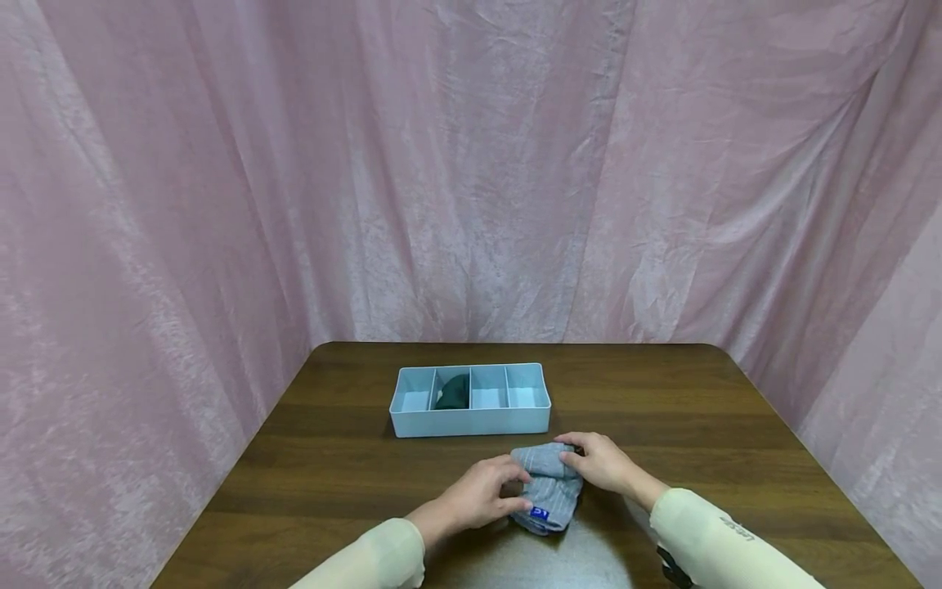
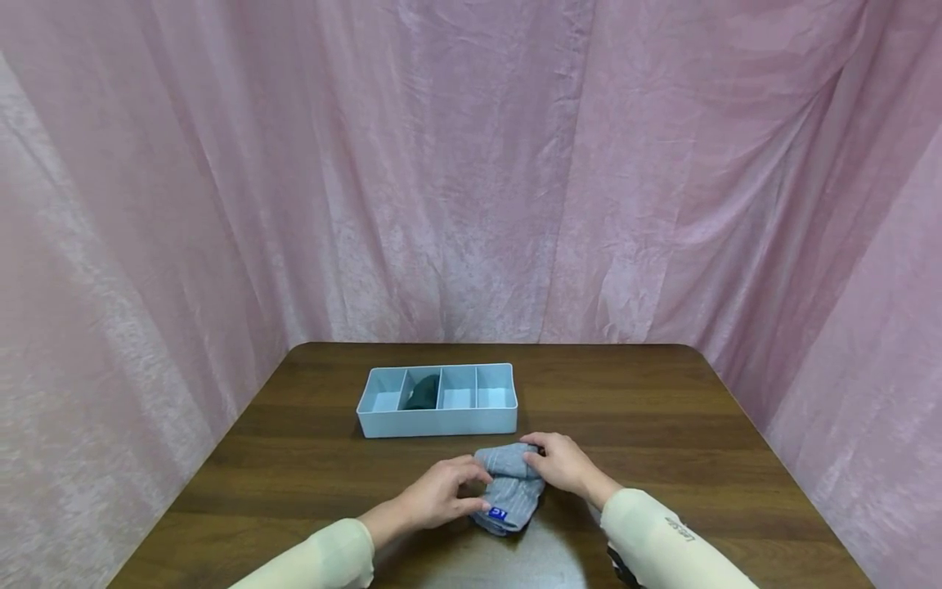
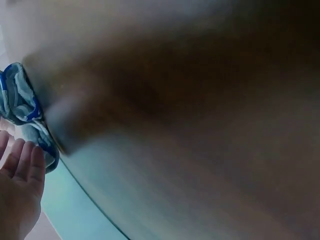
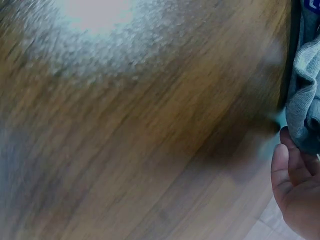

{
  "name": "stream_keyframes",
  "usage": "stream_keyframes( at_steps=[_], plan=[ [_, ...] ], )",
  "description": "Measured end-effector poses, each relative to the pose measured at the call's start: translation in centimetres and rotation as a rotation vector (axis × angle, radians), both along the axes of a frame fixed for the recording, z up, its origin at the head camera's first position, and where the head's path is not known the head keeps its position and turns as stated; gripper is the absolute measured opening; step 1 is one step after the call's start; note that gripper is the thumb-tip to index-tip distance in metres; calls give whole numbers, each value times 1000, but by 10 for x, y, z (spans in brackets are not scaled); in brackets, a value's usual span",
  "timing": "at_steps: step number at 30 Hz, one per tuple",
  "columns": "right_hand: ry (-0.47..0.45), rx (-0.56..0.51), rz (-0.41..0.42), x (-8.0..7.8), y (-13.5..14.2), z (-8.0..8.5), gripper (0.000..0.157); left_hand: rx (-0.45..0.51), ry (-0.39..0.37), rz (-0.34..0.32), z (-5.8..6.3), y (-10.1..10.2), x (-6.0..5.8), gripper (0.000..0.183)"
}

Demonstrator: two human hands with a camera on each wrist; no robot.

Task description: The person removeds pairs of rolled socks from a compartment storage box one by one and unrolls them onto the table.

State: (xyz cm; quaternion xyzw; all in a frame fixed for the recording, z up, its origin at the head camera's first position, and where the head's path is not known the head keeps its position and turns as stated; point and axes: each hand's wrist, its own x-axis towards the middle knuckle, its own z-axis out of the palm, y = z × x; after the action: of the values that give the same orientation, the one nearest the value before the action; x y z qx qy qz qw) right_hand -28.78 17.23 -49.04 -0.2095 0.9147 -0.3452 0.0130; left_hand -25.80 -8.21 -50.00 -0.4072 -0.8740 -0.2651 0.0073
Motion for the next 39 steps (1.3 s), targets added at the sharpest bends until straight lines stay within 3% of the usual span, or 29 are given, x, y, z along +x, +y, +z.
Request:
stream_keyframes(
  at_steps=[4, 12, 18, 22, 26, 30, 33, 39],
  plan=[
    [-22, 5, -44, 1, -2, 2, 27, -55, -25, -28, -4, 0, 0, 33],
    [-29, 38, -138, 2, -6, 0, 21, -174, 58, -133, -9, 1, -1, 36],
    [-3, 78, -205, 5, -7, 3, 17, -212, 51, -144, -9, 1, -1, 35],
    [107, 75, -156, 5, -5, 0, 22, -220, 47, -134, -10, 0, 0, 36],
    [259, 91, 14, 3, -4, -3, 26, -223, 49, -131, -10, 0, 1, 36],
    [301, 171, 137, 3, -4, -4, 31, -218, 52, -140, -10, 0, 1, 36],
    [284, 191, 132, 2, -2, -6, 30, -216, 43, -154, -9, 0, 3, 35],
    [179, 128, 33, -1, -1, -5, 19, -229, 26, -178, -8, 0, 5, 35]
  ],
)
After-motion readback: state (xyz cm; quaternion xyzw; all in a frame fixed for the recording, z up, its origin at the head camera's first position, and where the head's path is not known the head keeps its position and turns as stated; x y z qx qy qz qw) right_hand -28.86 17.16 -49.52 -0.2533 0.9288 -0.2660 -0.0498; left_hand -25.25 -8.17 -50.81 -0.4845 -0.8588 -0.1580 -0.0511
